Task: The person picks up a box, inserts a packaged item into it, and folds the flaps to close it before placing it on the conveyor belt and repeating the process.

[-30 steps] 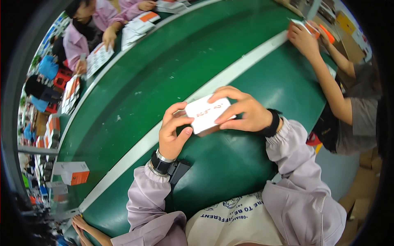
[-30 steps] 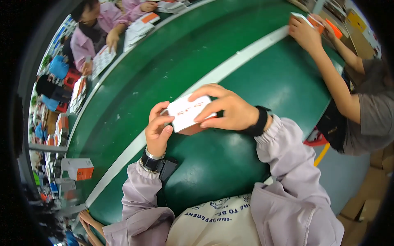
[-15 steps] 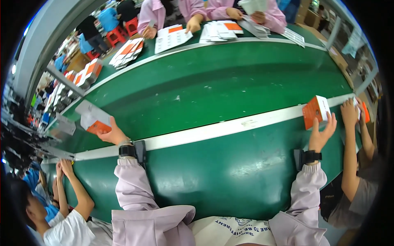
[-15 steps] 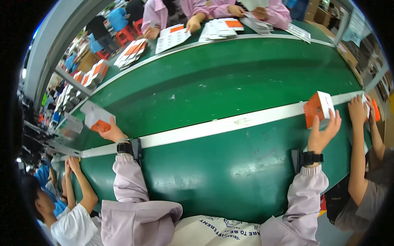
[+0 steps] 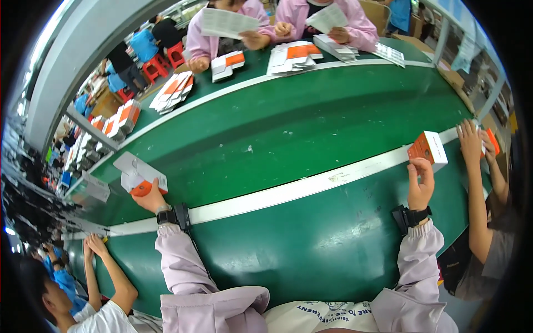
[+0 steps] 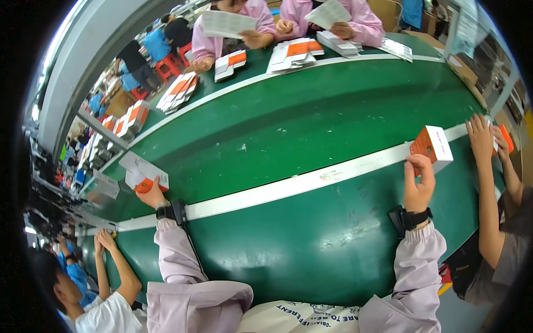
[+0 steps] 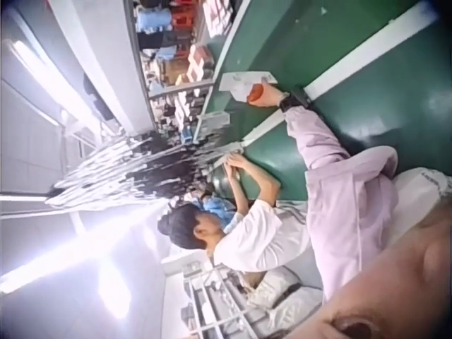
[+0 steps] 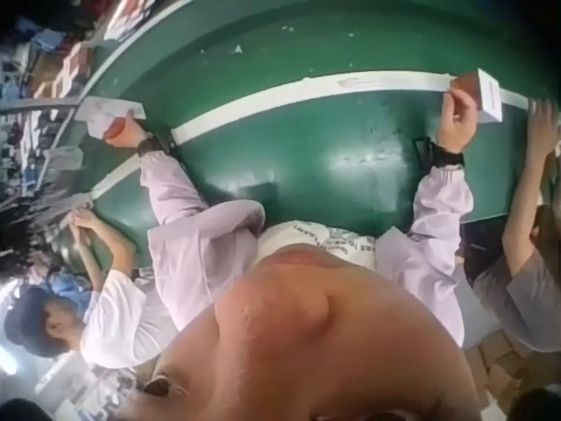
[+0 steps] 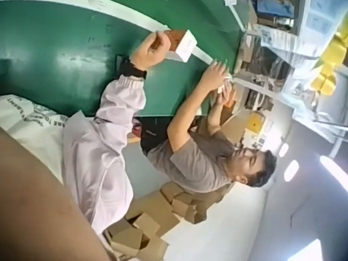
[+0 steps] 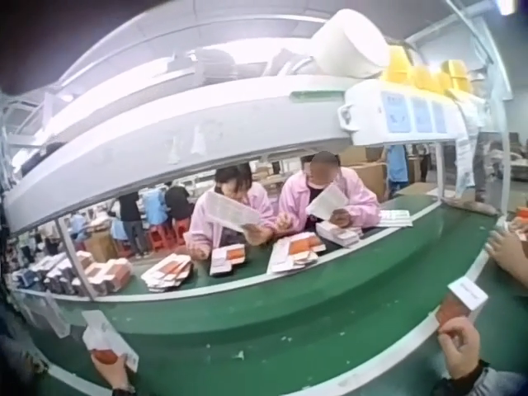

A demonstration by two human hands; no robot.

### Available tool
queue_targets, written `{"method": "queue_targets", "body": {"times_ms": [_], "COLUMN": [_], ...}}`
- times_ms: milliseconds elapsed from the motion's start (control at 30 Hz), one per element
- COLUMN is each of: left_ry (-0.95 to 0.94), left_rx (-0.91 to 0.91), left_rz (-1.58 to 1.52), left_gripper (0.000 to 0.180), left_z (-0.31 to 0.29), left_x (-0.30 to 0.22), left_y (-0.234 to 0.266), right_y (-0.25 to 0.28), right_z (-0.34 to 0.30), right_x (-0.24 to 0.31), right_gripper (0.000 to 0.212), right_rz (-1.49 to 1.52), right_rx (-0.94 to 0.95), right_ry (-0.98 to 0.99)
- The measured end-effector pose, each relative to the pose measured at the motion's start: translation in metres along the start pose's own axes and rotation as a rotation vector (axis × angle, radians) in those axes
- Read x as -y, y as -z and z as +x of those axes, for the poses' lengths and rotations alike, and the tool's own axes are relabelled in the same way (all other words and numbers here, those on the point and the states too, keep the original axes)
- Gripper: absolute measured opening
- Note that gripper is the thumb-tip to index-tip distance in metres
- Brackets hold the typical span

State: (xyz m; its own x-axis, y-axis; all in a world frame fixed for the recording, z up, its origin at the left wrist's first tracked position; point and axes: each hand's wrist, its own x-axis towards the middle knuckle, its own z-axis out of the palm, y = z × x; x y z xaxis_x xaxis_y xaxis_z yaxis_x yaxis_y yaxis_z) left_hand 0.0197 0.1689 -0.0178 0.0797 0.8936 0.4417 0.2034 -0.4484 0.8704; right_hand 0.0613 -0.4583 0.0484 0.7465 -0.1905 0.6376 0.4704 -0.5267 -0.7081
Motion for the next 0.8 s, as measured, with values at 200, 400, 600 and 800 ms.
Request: {"method": "queue_targets", "body": {"times_ms": [200, 400, 600, 800], "left_ry": [-0.039, -0.019, -0.277, -0.177], "left_rx": [0.521, 1.051, 1.044, 1.233], "left_rz": [-0.335, -0.509, -0.447, -0.545], "left_gripper": [0.087, 0.086, 0.096, 0.098], "left_z": [-0.077, -0.216, -0.284, -0.341], "left_x": [-0.050, -0.135, -0.192, -0.212], "left_y": [-0.027, -0.026, -0.025, -0.011], "right_y": [-0.002, -0.003, -0.009, -0.017], "right_z": [0.005, 0.003, -0.004, -0.011], "right_x": [0.011, 0.020, 0.020, 0.026], "right_gripper": [0.009, 0.011, 0.017, 0.039], "right_rz": [-0.037, 0.055, 0.192, 0.178], "right_rx": [0.083, 0.311, 0.658, 0.626], "right_ry": [0.082, 0.153, 0.129, 0.149]}}
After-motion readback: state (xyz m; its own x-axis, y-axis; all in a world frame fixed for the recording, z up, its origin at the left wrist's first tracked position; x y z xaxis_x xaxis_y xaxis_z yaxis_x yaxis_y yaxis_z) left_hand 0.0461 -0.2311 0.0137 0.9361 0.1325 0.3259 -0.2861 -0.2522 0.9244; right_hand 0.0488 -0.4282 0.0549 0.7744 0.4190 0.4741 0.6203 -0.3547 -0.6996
